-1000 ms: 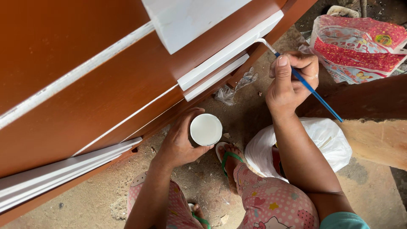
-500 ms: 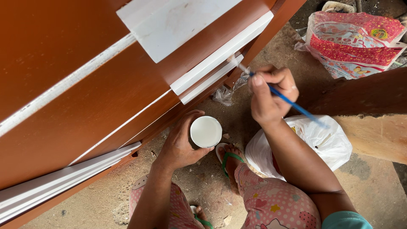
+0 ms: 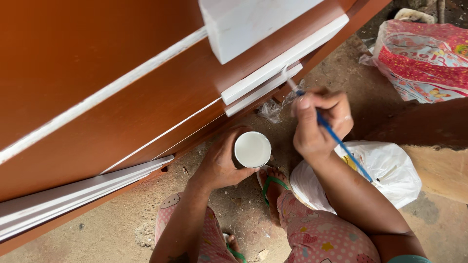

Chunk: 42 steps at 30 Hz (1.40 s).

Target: The person paints white rectangular strips on a brown wooden surface using a small paintbrush and a metal cup of white paint. They repeatedly dip the brush into the paint and apply it to the strips.

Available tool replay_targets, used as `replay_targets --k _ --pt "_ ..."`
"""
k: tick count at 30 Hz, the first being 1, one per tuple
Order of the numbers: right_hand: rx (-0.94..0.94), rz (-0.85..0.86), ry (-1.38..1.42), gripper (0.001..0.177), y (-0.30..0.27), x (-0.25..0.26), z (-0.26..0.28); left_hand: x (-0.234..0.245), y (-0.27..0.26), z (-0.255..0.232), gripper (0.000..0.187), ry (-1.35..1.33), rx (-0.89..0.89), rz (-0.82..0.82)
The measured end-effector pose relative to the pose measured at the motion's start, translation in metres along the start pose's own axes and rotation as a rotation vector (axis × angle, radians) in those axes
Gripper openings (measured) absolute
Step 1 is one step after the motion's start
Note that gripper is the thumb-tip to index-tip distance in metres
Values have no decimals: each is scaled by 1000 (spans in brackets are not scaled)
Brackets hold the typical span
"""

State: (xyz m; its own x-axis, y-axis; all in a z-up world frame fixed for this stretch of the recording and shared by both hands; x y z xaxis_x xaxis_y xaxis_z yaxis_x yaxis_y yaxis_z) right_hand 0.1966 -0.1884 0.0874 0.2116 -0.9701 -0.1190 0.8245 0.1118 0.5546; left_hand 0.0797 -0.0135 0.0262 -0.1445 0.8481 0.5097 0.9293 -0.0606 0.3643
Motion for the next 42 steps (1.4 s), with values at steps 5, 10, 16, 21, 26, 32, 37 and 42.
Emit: replay_targets --k 5,10,16,21,26,32,37,42 --pt "-61 117 -8 19 -18 -31 11 0 -6 1 98 -43 17 16" --pt "-95 249 62 15 -28 -45 25 0 -9 3 97 -56 13 21" --pt "90 251 48 16 -15 -43 32 -2 -13 9 97 -58 69 44" --pt "108 62 -86 18 4 -9 17 -1 -11 11 102 -7 91 45" --pt "62 -121 -96 23 28 38 5 1 -6 8 101 -16 86 35" --pt "137 -180 -44 26 41 61 3 -6 2 6 101 -26 61 47" --pt "101 -118 -67 23 35 40 3 -11 2 9 103 -37 87 68" --pt "5 41 91 17 19 23 31 -3 6 -4 98 -47 84 60"
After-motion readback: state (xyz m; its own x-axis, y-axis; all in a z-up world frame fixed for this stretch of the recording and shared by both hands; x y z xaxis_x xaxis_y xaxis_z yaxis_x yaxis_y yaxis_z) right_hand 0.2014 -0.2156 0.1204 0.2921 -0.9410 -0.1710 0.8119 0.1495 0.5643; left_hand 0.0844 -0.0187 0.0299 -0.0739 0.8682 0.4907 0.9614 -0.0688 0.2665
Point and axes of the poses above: each hand's wrist, its own y-axis towards the middle knuckle, its own x-axis out of the back of the hand, z = x × y, the point moved 7 cm from there along y, towards the middle knuckle, and after that the axes turned 3 degrees about -x, right-handed, at the moved point
